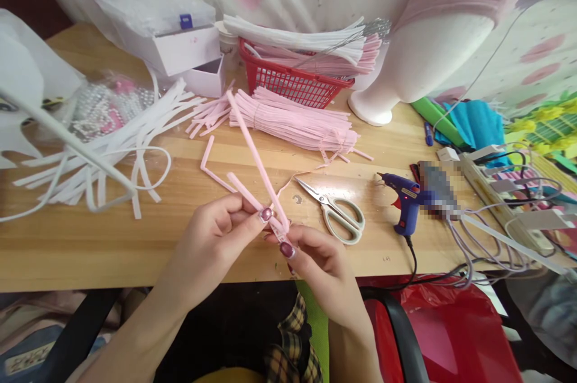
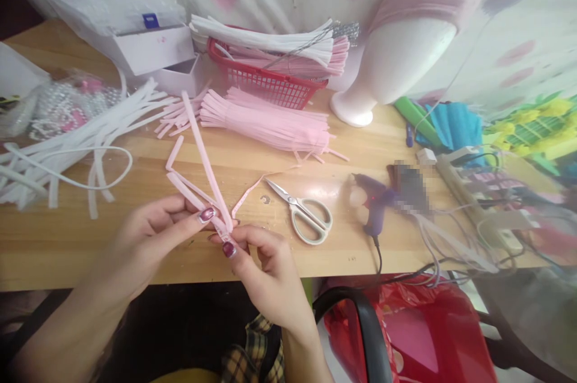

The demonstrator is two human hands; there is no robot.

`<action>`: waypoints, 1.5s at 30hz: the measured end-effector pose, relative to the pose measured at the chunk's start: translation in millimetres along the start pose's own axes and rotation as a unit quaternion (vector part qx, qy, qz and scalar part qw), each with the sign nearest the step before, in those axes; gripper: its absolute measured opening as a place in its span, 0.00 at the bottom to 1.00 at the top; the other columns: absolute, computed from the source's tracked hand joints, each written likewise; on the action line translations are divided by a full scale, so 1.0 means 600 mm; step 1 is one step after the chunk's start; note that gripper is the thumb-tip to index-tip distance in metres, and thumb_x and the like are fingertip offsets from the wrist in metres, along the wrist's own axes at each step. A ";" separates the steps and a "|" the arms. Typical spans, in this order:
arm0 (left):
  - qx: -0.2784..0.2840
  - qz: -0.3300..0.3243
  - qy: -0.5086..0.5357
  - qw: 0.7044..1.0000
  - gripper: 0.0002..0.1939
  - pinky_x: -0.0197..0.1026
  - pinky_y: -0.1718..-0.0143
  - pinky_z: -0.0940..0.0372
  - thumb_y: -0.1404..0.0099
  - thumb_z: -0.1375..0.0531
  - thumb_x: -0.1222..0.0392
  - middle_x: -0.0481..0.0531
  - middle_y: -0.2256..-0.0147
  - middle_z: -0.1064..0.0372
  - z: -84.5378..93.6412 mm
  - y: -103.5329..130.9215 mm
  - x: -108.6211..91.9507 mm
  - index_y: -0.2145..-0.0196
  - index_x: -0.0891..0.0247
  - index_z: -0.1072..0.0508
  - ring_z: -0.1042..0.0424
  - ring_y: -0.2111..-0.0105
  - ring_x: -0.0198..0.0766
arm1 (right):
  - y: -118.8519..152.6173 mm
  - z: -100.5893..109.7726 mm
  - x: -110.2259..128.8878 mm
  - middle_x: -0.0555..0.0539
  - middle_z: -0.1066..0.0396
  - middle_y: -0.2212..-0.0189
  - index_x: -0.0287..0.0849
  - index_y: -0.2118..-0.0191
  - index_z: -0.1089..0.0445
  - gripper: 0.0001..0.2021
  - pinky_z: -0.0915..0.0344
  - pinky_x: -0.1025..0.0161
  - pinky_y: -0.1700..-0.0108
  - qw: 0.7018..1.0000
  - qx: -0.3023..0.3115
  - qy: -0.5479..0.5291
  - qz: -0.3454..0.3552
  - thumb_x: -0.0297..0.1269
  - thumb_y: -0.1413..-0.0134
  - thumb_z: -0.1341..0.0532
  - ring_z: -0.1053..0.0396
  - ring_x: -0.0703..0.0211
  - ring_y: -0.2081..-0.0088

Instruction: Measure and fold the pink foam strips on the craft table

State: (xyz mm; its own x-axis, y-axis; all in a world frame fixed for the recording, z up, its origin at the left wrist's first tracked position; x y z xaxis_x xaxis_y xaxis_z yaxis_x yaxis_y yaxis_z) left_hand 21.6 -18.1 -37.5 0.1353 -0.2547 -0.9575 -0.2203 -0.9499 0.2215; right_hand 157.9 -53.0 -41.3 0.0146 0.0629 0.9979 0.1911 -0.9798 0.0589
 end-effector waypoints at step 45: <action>-0.204 -0.052 0.101 0.972 0.16 0.42 0.53 0.26 0.43 0.30 0.54 0.57 0.61 0.18 0.034 0.029 -0.030 0.59 0.63 0.24 0.21 0.53 0.49 | 0.003 0.022 0.037 0.47 0.27 0.78 0.52 0.63 0.17 0.09 0.35 0.64 0.73 0.986 -0.056 0.082 0.135 0.41 0.38 0.37 0.30 0.55 0.74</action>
State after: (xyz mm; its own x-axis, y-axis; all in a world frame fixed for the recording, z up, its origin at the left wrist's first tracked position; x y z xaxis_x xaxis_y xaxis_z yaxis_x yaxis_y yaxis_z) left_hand -4.3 -26.1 -20.0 0.3331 -0.1454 -0.9316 0.2013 -0.9543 0.2209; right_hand 171.5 -50.7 -19.3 -0.1107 -0.2248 0.9681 0.0922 -0.9722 -0.2152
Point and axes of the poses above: each hand's wrist, its own y-axis away from the middle knuckle, its own z-axis out of the back of the hand, x = y × z, the point moved 9 cm from there along -y, towards the middle knuckle
